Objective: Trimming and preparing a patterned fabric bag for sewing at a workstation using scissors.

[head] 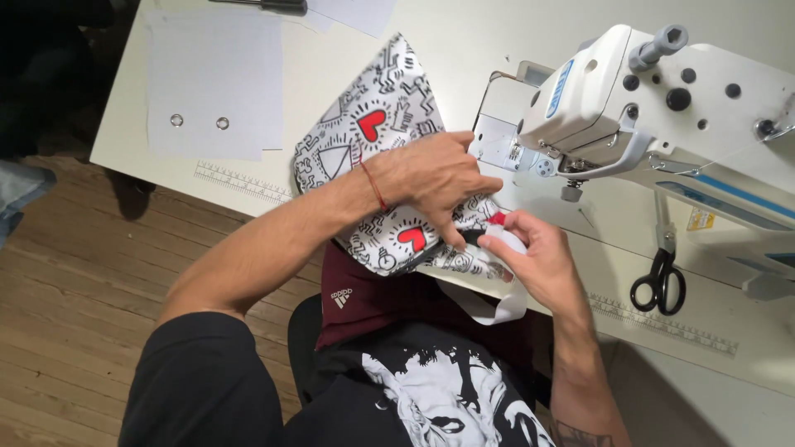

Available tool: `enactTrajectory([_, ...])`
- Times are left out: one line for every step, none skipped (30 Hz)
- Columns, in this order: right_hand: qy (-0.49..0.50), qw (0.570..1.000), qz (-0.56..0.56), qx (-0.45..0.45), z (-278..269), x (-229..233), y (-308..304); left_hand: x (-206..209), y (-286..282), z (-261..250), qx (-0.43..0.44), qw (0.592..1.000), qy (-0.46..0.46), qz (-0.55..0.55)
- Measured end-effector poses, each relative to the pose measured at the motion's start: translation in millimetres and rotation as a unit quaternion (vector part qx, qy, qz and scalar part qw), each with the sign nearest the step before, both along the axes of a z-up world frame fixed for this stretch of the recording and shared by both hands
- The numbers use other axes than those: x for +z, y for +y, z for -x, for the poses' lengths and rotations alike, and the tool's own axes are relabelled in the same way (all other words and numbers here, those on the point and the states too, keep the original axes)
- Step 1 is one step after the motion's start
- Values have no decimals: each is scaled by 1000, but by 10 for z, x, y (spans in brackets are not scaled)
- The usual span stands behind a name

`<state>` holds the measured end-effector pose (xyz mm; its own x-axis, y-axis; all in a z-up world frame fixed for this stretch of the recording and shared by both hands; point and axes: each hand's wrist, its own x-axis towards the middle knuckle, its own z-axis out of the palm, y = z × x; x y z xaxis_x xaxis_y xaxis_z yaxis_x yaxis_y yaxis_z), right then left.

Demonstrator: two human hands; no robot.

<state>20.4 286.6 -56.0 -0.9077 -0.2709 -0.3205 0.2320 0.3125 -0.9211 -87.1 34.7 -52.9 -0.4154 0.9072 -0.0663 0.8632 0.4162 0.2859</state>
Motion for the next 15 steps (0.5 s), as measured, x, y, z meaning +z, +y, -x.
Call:
enactTrajectory([4,999,-34,-4,25,-20,-26,71,8,8,8,995,46,92])
enactTrajectory([4,999,-34,-3,65,73,-96,52,11,70,9,995,46,92])
enactTrajectory([-6,998,-54,-10,102,167,-167,35,12,130,16,991,83,108])
enactTrajectory([-17,997,-74,-18,127,263,-228,13,26,182,21,985,119,122])
enactTrajectory([-18,997,-75,-18,153,294,-247,-23,47,201,21,985,118,122])
enactTrajectory([-26,996,-82,-17,184,328,-267,-54,71,233,33,980,151,129])
enactTrajectory([-34,995,-89,-15,216,363,-286,-82,96,266,45,973,183,135])
enactTrajectory([-35,995,-89,-15,230,352,-254,15,107,135,45,973,182,135])
enactTrajectory([-37,992,-117,-18,247,345,-222,116,118,6,35,975,208,69])
enactTrajectory([-36,989,-142,-23,292,336,-205,229,115,-87,23,971,237,4])
enactTrajectory([-33,989,-140,-24,334,427,-228,260,135,-150,21,971,240,5])
enactTrajectory([-26,982,-187,-13,334,513,-235,276,171,-255,-7,979,203,-6])
enactTrajectory([-18,972,-234,-2,331,597,-242,289,207,-363,-35,985,165,-17])
enactTrajectory([-17,972,-234,-1,330,498,-172,122,179,-386,-35,985,165,-16])
enactTrajectory([21,952,-305,21,328,402,-105,-43,148,-411,-16,992,126,-25])
